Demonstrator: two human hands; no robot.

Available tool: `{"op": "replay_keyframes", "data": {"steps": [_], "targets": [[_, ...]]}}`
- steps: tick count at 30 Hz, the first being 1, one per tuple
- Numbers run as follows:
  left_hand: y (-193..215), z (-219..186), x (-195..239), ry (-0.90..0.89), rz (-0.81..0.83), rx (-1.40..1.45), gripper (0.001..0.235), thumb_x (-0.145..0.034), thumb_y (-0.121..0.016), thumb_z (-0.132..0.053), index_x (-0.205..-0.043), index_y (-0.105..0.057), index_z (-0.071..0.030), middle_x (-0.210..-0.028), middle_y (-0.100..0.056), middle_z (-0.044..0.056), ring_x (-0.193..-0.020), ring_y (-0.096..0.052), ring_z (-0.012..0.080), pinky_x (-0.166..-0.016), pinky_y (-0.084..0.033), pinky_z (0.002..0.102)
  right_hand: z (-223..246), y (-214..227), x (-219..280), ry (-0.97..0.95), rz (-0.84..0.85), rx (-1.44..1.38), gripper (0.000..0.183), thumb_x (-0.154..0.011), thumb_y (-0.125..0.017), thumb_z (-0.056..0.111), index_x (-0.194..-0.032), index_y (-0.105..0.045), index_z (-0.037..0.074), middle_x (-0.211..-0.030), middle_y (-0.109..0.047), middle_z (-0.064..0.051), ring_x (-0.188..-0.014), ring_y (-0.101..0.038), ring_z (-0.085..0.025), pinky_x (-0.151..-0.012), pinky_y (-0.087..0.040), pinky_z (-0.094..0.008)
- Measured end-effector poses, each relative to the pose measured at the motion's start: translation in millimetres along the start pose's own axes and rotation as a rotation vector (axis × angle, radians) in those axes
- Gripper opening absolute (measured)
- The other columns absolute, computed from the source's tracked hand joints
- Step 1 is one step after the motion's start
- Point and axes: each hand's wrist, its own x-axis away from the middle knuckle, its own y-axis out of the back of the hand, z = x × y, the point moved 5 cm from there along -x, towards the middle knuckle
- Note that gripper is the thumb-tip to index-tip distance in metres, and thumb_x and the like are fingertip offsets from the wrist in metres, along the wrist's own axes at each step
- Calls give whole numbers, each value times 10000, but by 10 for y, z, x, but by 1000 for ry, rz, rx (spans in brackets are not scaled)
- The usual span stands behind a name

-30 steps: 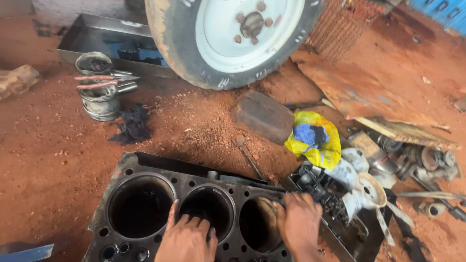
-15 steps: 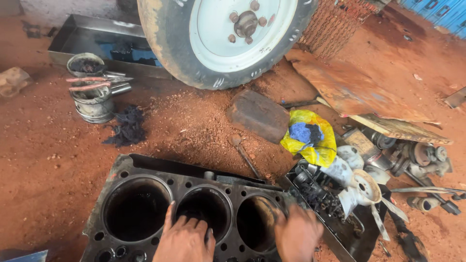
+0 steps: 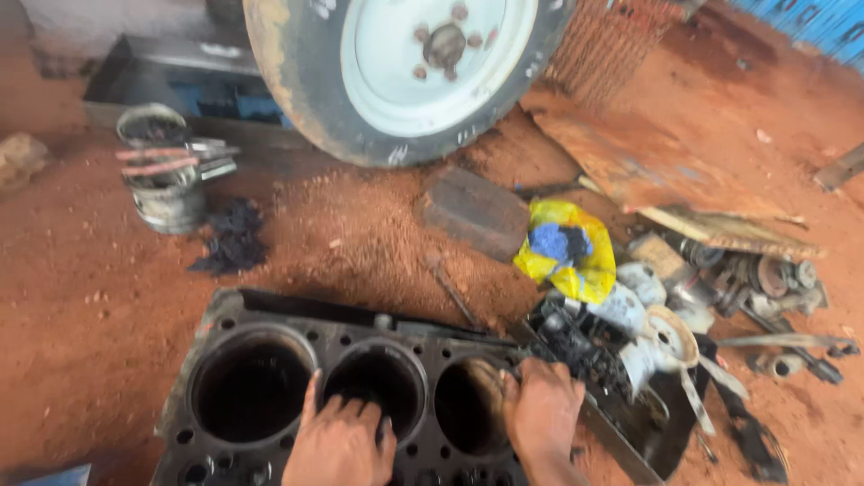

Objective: The person scrubs the inside of three cylinders in an engine block using a dark abrasive pad. They repeatedly wipe the cylinder walls and the flat surface between them, removing grime and oil residue.

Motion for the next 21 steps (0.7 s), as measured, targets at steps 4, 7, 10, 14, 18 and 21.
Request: {"op": "replay_keyframes", "data": {"steps": [4,7,10,14,18,21], "targets": [[45,-1,-46,-11,-3,5,308,-818,-644,-322,-983,-763,-90,-933,-729,153,-980,-697,298,-1198,-107,612,-54,40,155,-48,-122,-35,246,-773,-750,271,-939,-684,101,-945,-715,-80,-1020,-615,-296,-864,-420,-507],[22,2,-32,-17,33,-13,306,-837,-641,-330,-979,-757,-84,-933,-727,149,-989,-692,297,-1197,-104,618,3,20,38,67,-117,-41,222,-783,-743,278,-902,-683,100,-942,-716,-77,-1039,-615,-292,-897,-425,-497],[13,-14,61,-25,-62,1,285,-821,-647,-320,-938,-757,-86,-892,-728,150,-937,-696,312,-1199,-143,598,12,1,25,120,-105,9,218,-806,-743,309,-877,-689,110,-929,-708,-88,-1043,-610,-308,-903,-428,-496],[-101,48,-37,-45,-81,19,276,-803,-660,-313,-906,-764,-79,-881,-731,150,-920,-707,307,-1188,-135,620,-74,37,215,-33,-141,19,246,-746,-757,282,-891,-677,100,-897,-696,-99,-996,-609,-320,-867,-423,-512],[-292,130,-147,-190,-244,-41,330,-717,-710,-335,-899,-786,-70,-818,-727,192,-864,-712,381,-1142,-162,704,83,35,-202,281,-41,-139,165,-827,-740,294,-813,-678,142,-844,-695,-73,-966,-603,-311,-856,-433,-484],[-495,229,-266,-73,31,-104,279,-833,-651,-347,-970,-765,-132,-915,-722,129,-958,-703,301,-1174,-90,674,192,132,-432,584,42,-129,210,-791,-751,272,-784,-646,91,-866,-672,-83,-978,-591,-309,-845,-439,-459]]}}
